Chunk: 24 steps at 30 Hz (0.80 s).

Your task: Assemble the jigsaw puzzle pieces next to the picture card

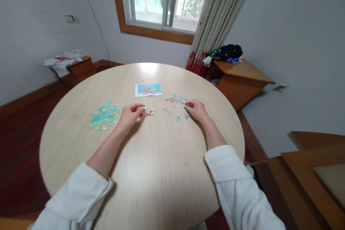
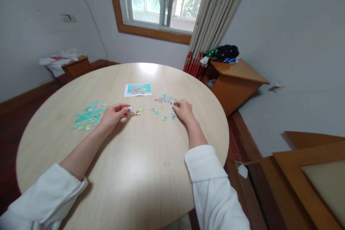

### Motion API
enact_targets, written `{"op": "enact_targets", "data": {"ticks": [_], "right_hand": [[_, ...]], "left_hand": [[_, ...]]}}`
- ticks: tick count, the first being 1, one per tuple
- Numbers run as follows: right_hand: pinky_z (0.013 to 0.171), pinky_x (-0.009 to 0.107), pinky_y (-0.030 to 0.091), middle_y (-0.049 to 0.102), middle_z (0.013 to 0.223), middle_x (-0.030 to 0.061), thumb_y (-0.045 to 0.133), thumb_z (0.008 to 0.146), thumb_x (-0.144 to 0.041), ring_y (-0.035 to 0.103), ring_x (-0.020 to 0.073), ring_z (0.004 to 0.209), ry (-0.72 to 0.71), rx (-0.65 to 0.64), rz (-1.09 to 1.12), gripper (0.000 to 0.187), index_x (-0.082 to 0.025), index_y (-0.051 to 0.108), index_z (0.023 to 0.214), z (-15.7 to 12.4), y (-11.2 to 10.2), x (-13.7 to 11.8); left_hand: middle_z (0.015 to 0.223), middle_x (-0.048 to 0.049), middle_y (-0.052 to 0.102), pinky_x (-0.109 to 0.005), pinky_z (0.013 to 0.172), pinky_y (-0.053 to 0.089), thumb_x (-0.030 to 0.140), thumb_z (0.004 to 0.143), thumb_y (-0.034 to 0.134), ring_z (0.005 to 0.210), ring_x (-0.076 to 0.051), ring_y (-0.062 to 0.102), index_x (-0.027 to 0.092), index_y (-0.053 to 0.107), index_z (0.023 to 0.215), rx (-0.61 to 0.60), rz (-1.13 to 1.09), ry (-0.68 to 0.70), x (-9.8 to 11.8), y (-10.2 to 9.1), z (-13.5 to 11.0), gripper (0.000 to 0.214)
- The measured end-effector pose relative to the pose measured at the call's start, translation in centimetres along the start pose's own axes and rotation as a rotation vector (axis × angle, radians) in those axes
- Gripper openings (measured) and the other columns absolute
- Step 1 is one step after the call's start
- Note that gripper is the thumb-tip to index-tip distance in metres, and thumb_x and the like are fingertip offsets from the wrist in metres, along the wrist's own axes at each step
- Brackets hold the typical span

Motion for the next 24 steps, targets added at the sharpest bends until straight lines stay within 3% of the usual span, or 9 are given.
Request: {"op": "enact_targets", "data": {"ticks": [16, 24], "right_hand": [[0.081, 0.031, 0.041, 0.067, 0.092, 0.0057, 0.063, 0.079, -0.024, 0.06, 0.0157, 0.083, -0.047, -0.003, 0.023, 0.017, -0.019, 0.072, 0.092, 0.2, 0.7, -0.2], [0.081, 0.032, 0.042, 0.066, 0.09, 0.0064, 0.062, 0.081, -0.024, 0.06, 0.0172, 0.084, -0.123, -0.005, 0.069, 0.016, -0.018, 0.072, 0.091, -0.3, 0.4, -2.3]], "left_hand": [[0.061, -0.003, 0.068, -0.025, 0.055, 0.043, 0.044, 0.053, 0.075, 0.053, -0.013, 0.057, 0.014, 0.069, 0.076, -0.027, 0.071, 0.027, 0.3, 0.2, -0.1, 0.039], [0.062, -0.0039, 0.069, -0.026, 0.056, 0.044, 0.046, 0.052, 0.074, 0.055, -0.015, 0.059, 0.015, 0.068, 0.074, -0.03, 0.079, 0.014, 0.7, 0.4, -0.4, 0.039]]}}
Point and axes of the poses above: each hand's wrist, its own z-axis towards the middle knuckle, its own y-axis out of the palm, x = y × z, the point moved 6 cm from there along z, towards the middle knuckle
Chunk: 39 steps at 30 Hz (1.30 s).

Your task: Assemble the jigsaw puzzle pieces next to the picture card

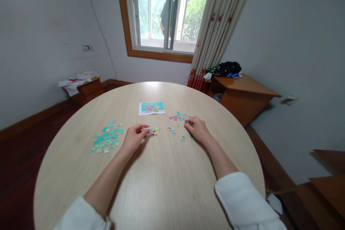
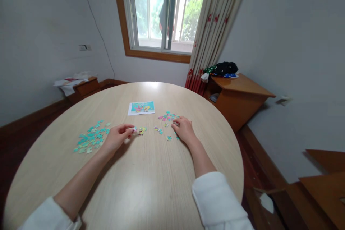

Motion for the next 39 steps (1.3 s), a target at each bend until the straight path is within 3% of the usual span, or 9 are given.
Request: {"op": "enact_targets", "data": {"ticks": [16, 24, 30, 34, 39], "right_hand": [[0.078, 0.03, 0.041, 0.065, 0.082, 0.0039, 0.061, 0.077, -0.016, 0.059, 0.0164, 0.08, -0.11, -0.073, 0.06, 0.009, -0.019, 0.069, 0.075, -0.4, 0.8, -2.4], [0.078, 0.031, 0.042, 0.067, 0.085, 0.0054, 0.059, 0.081, -0.017, 0.059, 0.0165, 0.078, -0.157, -0.12, 0.072, 0.011, -0.017, 0.07, 0.083, -0.7, 1.4, -3.6], [0.094, 0.045, 0.037, 0.062, 0.115, 0.0103, 0.065, 0.081, -0.032, 0.054, 0.0247, 0.11, -0.24, -0.082, 0.026, 0.029, -0.025, 0.068, 0.108, -1.4, 1.9, -4.8], [0.098, 0.048, 0.033, 0.061, 0.116, 0.0089, 0.065, 0.082, -0.029, 0.054, 0.0248, 0.111, -0.268, -0.164, 0.0, 0.026, -0.025, 0.069, 0.107, -1.8, 3.2, -5.6], [0.098, 0.045, 0.033, 0.063, 0.112, 0.0079, 0.061, 0.085, -0.025, 0.055, 0.0231, 0.108, -0.267, -0.15, 0.007, 0.02, -0.023, 0.07, 0.103, -1.6, 3.7, -6.2]], "left_hand": [[0.063, -0.0052, 0.07, -0.027, 0.058, 0.045, 0.046, 0.053, 0.073, 0.057, -0.016, 0.06, 0.015, 0.069, 0.074, -0.008, 0.008, 0.017, -0.2, 0.1, 0.2, 0.038], [0.067, -0.0063, 0.071, -0.029, 0.061, 0.05, 0.048, 0.051, 0.074, 0.061, -0.019, 0.064, 0.015, 0.068, 0.073, -0.014, -0.014, 0.026, -0.4, 0.2, 0.4, 0.04], [0.068, -0.0072, 0.072, -0.032, 0.065, 0.054, 0.046, 0.052, 0.076, 0.066, -0.022, 0.069, 0.014, 0.067, 0.077, -0.018, -0.076, 0.003, -0.8, 0.3, 0.4, 0.041], [0.067, -0.0073, 0.072, -0.033, 0.067, 0.055, 0.045, 0.05, 0.079, 0.066, -0.022, 0.07, 0.014, 0.066, 0.079, -0.018, -0.105, -0.008, -1.0, 0.3, 0.5, 0.045], [0.066, -0.0067, 0.072, -0.034, 0.069, 0.055, 0.046, 0.048, 0.08, 0.066, -0.022, 0.07, 0.013, 0.066, 0.082, -0.016, -0.105, 0.002, -1.2, 0.7, 0.8, 0.049]]}}
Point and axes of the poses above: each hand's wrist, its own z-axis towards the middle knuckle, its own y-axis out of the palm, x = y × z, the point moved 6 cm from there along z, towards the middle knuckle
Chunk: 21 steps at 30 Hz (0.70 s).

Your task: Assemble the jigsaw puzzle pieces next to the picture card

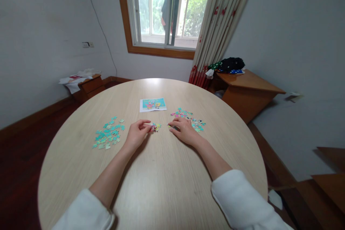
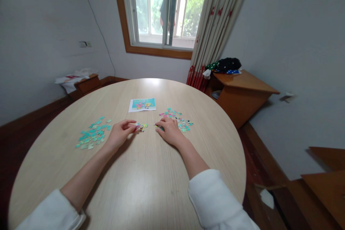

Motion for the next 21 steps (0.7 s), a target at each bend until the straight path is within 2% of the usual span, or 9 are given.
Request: {"op": "enact_targets", "data": {"ticks": [4, 7, 10, 13, 21], "right_hand": [[0.097, 0.042, 0.033, 0.064, 0.112, 0.0091, 0.061, 0.085, -0.022, 0.055, 0.0223, 0.108, -0.033, 0.025, 0.007, 0.019, -0.021, 0.069, 0.103, 0.2, 0.0, -1.2], [0.095, 0.041, 0.032, 0.065, 0.112, 0.0095, 0.059, 0.087, -0.021, 0.056, 0.0216, 0.107, -0.099, 0.013, 0.021, 0.018, -0.02, 0.068, 0.102, 0.2, 0.1, -3.2], [0.093, 0.04, 0.032, 0.067, 0.11, 0.0099, 0.053, 0.091, -0.022, 0.057, 0.0208, 0.106, -0.168, -0.045, 0.006, 0.02, -0.019, 0.067, 0.104, 0.0, 0.7, -5.6], [0.095, 0.04, 0.031, 0.066, 0.115, 0.0111, 0.046, 0.095, -0.024, 0.056, 0.0205, 0.109, -0.177, -0.12, -0.015, 0.025, -0.017, 0.065, 0.111, 0.0, 1.7, -7.2], [0.104, 0.043, 0.027, 0.052, 0.138, 0.0125, 0.039, 0.097, -0.026, 0.045, 0.0213, 0.129, -0.157, -0.154, -0.025, 0.037, -0.015, 0.052, 0.13, 0.7, 3.3, -7.1]], "left_hand": [[0.065, -0.006, 0.071, -0.034, 0.069, 0.055, 0.046, 0.049, 0.08, 0.068, -0.022, 0.07, 0.013, 0.064, 0.084, 0.032, -0.016, 0.021, -0.3, 0.2, 0.5, 0.051], [0.065, -0.0053, 0.07, -0.034, 0.069, 0.055, 0.047, 0.05, 0.078, 0.068, -0.022, 0.07, 0.014, 0.063, 0.083, 0.055, -0.036, 0.04, -0.5, 0.2, 0.8, 0.049], [0.065, -0.0042, 0.07, -0.033, 0.068, 0.055, 0.046, 0.052, 0.077, 0.065, -0.02, 0.069, 0.014, 0.064, 0.081, 0.082, -0.047, 0.07, -0.6, 0.0, 1.0, 0.045], [0.063, -0.0031, 0.068, -0.03, 0.064, 0.053, 0.042, 0.052, 0.076, 0.061, -0.018, 0.066, 0.014, 0.065, 0.077, 0.129, -0.042, 0.104, -0.7, -0.4, 1.3, 0.04], [0.07, -0.005, 0.07, -0.027, 0.063, 0.052, 0.029, 0.063, 0.068, 0.063, -0.016, 0.064, 0.014, 0.069, 0.076, 0.215, 0.008, 0.162, -1.2, -0.7, 2.2, 0.021]]}}
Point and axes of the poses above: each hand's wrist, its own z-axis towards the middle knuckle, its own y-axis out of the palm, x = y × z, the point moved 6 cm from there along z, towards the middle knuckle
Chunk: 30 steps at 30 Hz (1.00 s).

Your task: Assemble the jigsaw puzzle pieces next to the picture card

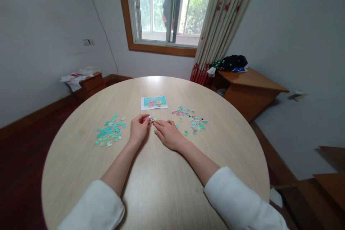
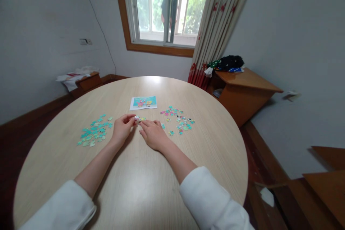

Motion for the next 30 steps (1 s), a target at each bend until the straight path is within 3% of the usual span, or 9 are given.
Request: {"op": "enact_targets", "data": {"ticks": [5, 9, 12, 14, 17, 20, 23, 26, 30], "right_hand": [[0.104, 0.045, 0.026, 0.051, 0.139, 0.0118, 0.037, 0.098, -0.026, 0.041, 0.0223, 0.132, 0.014, 0.018, -0.007, 0.038, -0.016, 0.052, 0.131, 0.1, 0.1, 0.2], [0.104, 0.043, 0.026, 0.054, 0.137, 0.0117, 0.036, 0.097, -0.024, 0.045, 0.0217, 0.129, 0.014, 0.118, -0.055, 0.037, -0.016, 0.055, 0.128, 0.2, -0.8, 1.2], [0.102, 0.041, 0.028, 0.059, 0.131, 0.0119, 0.037, 0.095, -0.021, 0.051, 0.0212, 0.121, 0.133, 0.243, -0.095, 0.035, -0.017, 0.061, 0.12, -0.1, -2.6, 4.5], [0.099, 0.041, 0.03, 0.062, 0.126, 0.012, 0.04, 0.092, -0.018, 0.053, 0.0223, 0.119, 0.302, 0.31, -0.123, 0.033, -0.017, 0.064, 0.115, -0.9, -3.9, 7.8], [0.097, 0.04, 0.031, 0.061, 0.127, 0.0124, 0.04, 0.091, -0.016, 0.052, 0.0231, 0.119, 0.573, 0.336, -0.136, 0.034, -0.017, 0.065, 0.113, -2.6, -5.4, 12.6], [0.096, 0.04, 0.031, 0.058, 0.131, 0.011, 0.041, 0.092, -0.021, 0.05, 0.023, 0.121, 0.684, 0.324, -0.121, 0.034, -0.02, 0.063, 0.118, -3.7, -5.8, 15.0], [0.096, 0.042, 0.03, 0.057, 0.132, 0.0089, 0.044, 0.092, -0.029, 0.049, 0.0235, 0.121, 0.673, 0.289, -0.116, 0.032, -0.024, 0.064, 0.116, -3.8, -5.6, 15.5], [0.093, 0.04, 0.03, 0.061, 0.126, 0.0077, 0.043, 0.092, -0.026, 0.052, 0.0223, 0.116, 0.647, 0.277, -0.129, 0.03, -0.023, 0.068, 0.108, -3.6, -5.4, 15.3], [0.088, 0.036, 0.032, 0.067, 0.114, 0.0089, 0.044, 0.09, -0.024, 0.055, 0.022, 0.106, 0.652, 0.337, -0.153, 0.029, -0.019, 0.07, 0.102, -3.8, -5.9, 15.4]], "left_hand": [[0.07, -0.0042, 0.068, -0.028, 0.064, 0.052, 0.025, 0.066, 0.064, 0.063, -0.016, 0.063, 0.014, 0.068, 0.077, 0.047, 0.022, 0.033, 0.0, 0.5, 0.3, 0.016], [0.07, -0.0038, 0.068, -0.026, 0.063, 0.05, 0.024, 0.068, 0.06, 0.064, -0.015, 0.063, 0.014, 0.067, 0.077, 0.05, 0.051, 0.078, 0.3, 0.6, 0.3, 0.015], [0.07, -0.004, 0.068, -0.026, 0.063, 0.049, 0.024, 0.068, 0.057, 0.064, -0.015, 0.063, 0.014, 0.068, 0.078, 0.052, 0.088, 0.1, 0.7, 0.5, 0.1, 0.018], [0.069, -0.0038, 0.068, -0.026, 0.064, 0.049, 0.024, 0.067, 0.056, 0.064, -0.015, 0.062, 0.014, 0.068, 0.078, 0.055, 0.113, 0.108, 0.9, 0.4, 0.0, 0.018], [0.066, -0.0027, 0.066, -0.025, 0.062, 0.047, 0.024, 0.065, 0.054, 0.062, -0.015, 0.06, 0.014, 0.067, 0.075, 0.057, 0.139, 0.107, 1.2, 0.4, -0.2, 0.019], [0.063, -0.0014, 0.064, -0.025, 0.059, 0.045, 0.024, 0.063, 0.052, 0.059, -0.014, 0.058, 0.015, 0.065, 0.072, 0.058, 0.157, 0.105, 1.4, 0.3, -0.4, 0.018], [0.063, -0.0009, 0.063, -0.024, 0.058, 0.044, 0.024, 0.062, 0.051, 0.059, -0.014, 0.058, 0.015, 0.064, 0.07, 0.049, 0.163, 0.1, 1.6, 0.3, -0.6, 0.017], [0.063, -0.0009, 0.064, -0.024, 0.059, 0.044, 0.025, 0.062, 0.051, 0.06, -0.014, 0.058, 0.016, 0.064, 0.071, 0.039, 0.169, 0.101, 1.6, 0.4, -0.7, 0.018], [0.064, -0.001, 0.063, -0.025, 0.059, 0.044, 0.026, 0.063, 0.052, 0.061, -0.015, 0.058, 0.016, 0.063, 0.071, 0.02, 0.167, 0.101, 1.7, 0.5, -0.9, 0.018]]}}
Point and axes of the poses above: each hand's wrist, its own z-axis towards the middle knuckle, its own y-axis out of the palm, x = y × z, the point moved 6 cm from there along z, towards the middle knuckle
